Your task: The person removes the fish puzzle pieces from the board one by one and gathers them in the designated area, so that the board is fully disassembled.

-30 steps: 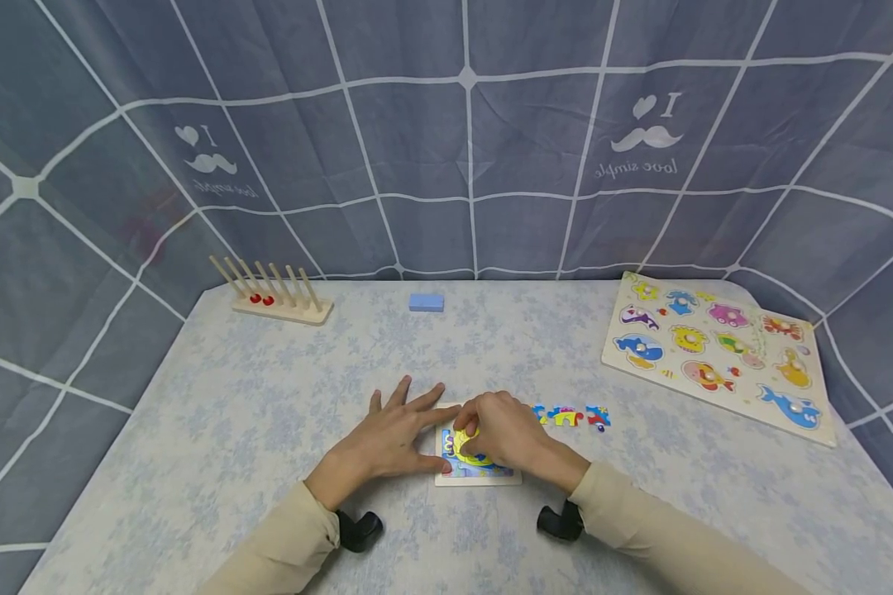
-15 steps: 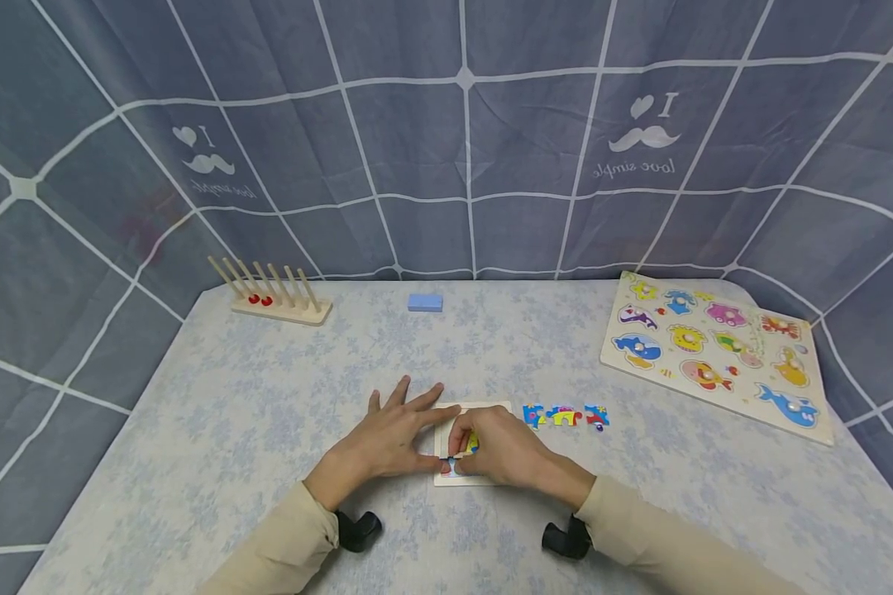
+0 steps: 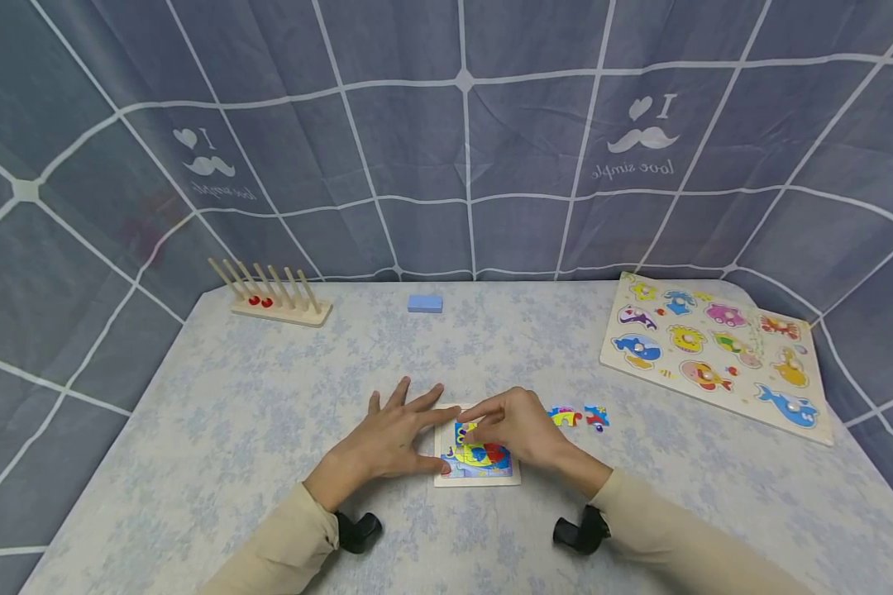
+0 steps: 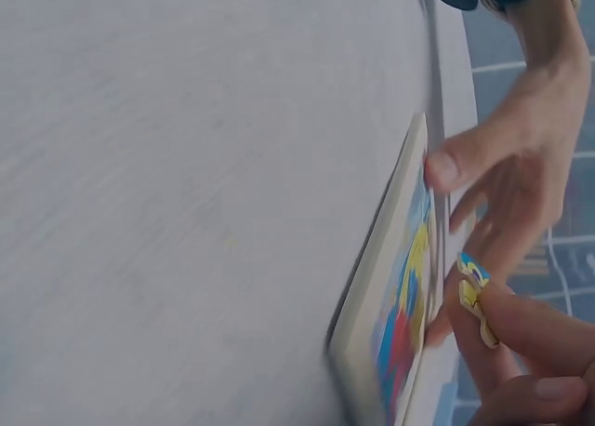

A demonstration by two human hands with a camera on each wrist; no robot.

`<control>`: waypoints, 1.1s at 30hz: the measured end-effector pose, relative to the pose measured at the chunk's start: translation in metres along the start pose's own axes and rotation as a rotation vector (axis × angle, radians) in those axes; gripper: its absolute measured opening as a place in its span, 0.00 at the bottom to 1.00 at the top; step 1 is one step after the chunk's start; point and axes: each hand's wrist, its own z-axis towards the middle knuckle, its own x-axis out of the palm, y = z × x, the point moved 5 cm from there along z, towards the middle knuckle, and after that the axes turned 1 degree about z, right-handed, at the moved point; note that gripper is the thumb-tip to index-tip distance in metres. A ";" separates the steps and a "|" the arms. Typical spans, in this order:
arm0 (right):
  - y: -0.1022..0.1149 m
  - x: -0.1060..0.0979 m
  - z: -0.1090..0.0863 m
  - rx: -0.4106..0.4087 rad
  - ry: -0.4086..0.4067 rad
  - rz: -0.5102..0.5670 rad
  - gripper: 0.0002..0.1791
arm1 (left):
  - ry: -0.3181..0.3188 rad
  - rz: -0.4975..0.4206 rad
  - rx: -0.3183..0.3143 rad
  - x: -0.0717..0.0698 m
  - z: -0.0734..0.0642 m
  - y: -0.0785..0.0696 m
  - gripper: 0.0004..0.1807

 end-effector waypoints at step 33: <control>-0.045 -0.060 -0.045 0.167 -0.145 -0.166 0.08 | -0.014 -0.012 0.009 0.001 -0.001 0.000 0.41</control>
